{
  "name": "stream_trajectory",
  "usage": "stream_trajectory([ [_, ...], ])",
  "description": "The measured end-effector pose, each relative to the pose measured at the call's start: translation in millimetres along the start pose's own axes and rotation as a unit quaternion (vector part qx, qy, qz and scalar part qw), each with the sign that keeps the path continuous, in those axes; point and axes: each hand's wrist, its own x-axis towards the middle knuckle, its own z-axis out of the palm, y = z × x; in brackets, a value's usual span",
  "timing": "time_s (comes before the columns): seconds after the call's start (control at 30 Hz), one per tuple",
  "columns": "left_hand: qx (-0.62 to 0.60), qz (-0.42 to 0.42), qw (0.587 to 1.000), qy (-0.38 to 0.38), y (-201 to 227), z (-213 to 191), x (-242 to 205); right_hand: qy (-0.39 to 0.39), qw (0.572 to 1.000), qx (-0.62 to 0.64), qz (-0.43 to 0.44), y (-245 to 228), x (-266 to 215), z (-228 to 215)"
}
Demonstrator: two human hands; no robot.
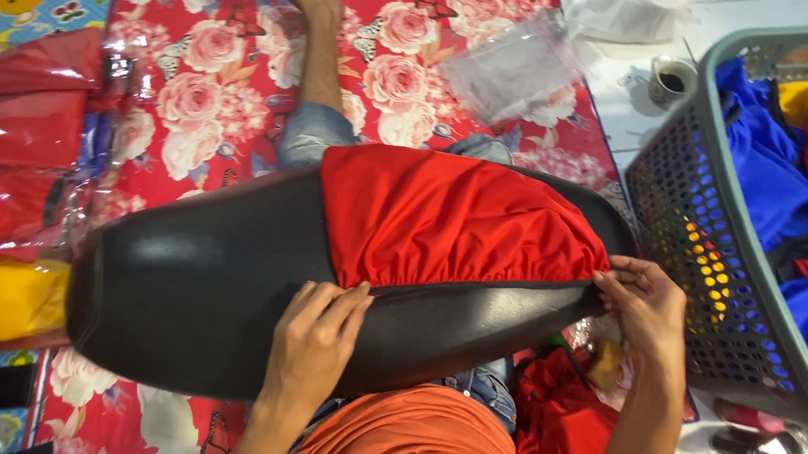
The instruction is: The person folds a red fabric seat cover on a motorcycle seat by hand and inserts it into a clear plastic bag.
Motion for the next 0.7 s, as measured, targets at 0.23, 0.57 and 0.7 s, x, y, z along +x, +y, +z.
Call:
stream_trajectory([
  [0.23, -0.012, -0.051, 0.998, 0.046, -5.5, 7.7, -15.3, 0.002, 0.998, -0.052, -0.038, -6.3, -11.3, -2.7],
  [0.57, -0.144, -0.108, 0.973, -0.142, -40.5, -45.6, -0.5, -0.012, 0.996, 0.073, -0.043, 16.3, -11.7, -17.1],
  [0.7, -0.017, -0.168, 0.944, -0.284, -115.4, -34.2, 49.8, -0.018, 0.998, 0.060, -0.029, 9.5, -14.6, -16.0],
])
